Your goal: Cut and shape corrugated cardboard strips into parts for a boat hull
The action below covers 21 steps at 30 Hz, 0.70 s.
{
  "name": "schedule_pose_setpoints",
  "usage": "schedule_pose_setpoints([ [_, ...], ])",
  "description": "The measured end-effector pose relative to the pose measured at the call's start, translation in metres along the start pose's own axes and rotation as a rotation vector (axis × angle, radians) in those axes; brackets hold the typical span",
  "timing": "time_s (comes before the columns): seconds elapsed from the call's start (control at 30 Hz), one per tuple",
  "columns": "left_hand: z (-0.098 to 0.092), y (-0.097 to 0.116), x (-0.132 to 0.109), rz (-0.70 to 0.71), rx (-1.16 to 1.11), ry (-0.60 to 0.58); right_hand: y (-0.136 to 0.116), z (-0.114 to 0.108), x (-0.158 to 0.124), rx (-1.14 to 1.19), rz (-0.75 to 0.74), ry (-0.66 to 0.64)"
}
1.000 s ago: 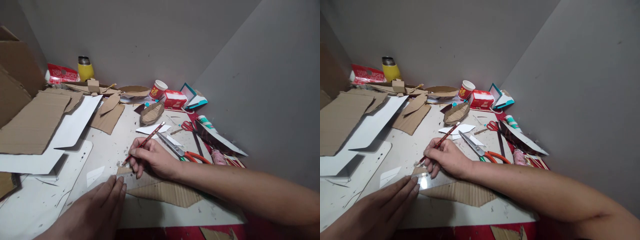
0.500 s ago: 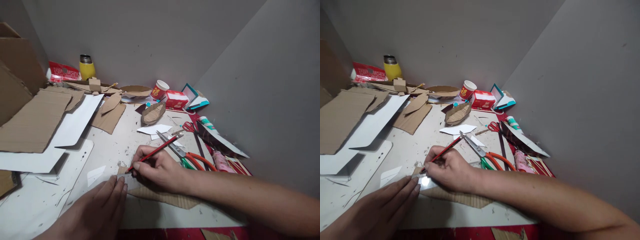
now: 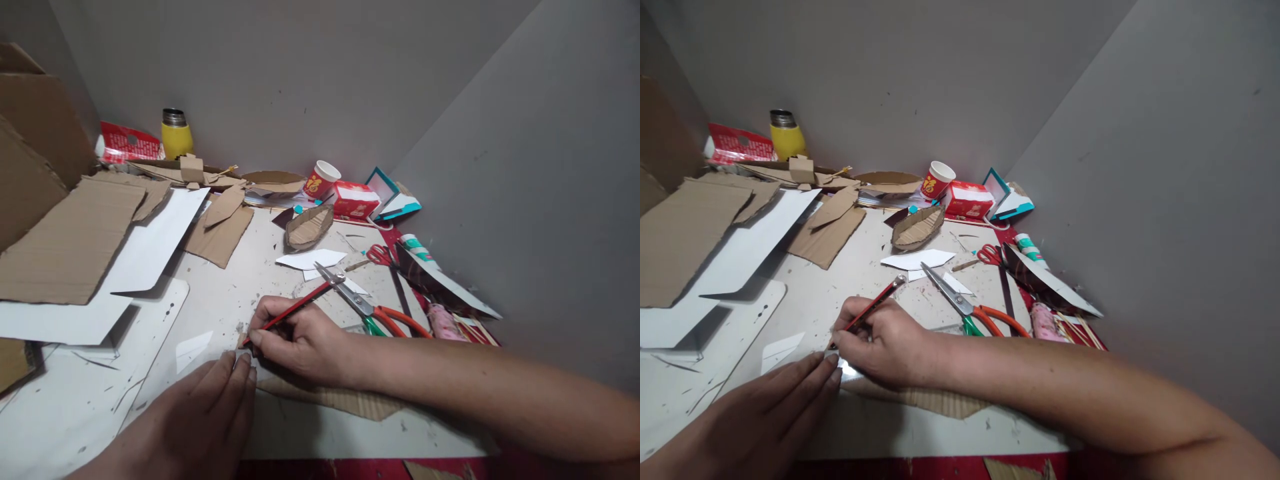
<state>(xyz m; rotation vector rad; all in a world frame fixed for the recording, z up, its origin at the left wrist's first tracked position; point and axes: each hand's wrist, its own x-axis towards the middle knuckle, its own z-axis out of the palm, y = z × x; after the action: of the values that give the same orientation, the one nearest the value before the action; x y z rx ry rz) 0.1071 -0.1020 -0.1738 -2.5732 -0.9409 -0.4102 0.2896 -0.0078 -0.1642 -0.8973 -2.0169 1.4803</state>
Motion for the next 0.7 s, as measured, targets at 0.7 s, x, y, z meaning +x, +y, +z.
schedule_pose_setpoints([
  [0.7, 0.002, 0.0, -0.002, -0.006, -0.02, 0.0, -0.011, -0.009, 0.005, 0.133, 0.282, -0.054],
])
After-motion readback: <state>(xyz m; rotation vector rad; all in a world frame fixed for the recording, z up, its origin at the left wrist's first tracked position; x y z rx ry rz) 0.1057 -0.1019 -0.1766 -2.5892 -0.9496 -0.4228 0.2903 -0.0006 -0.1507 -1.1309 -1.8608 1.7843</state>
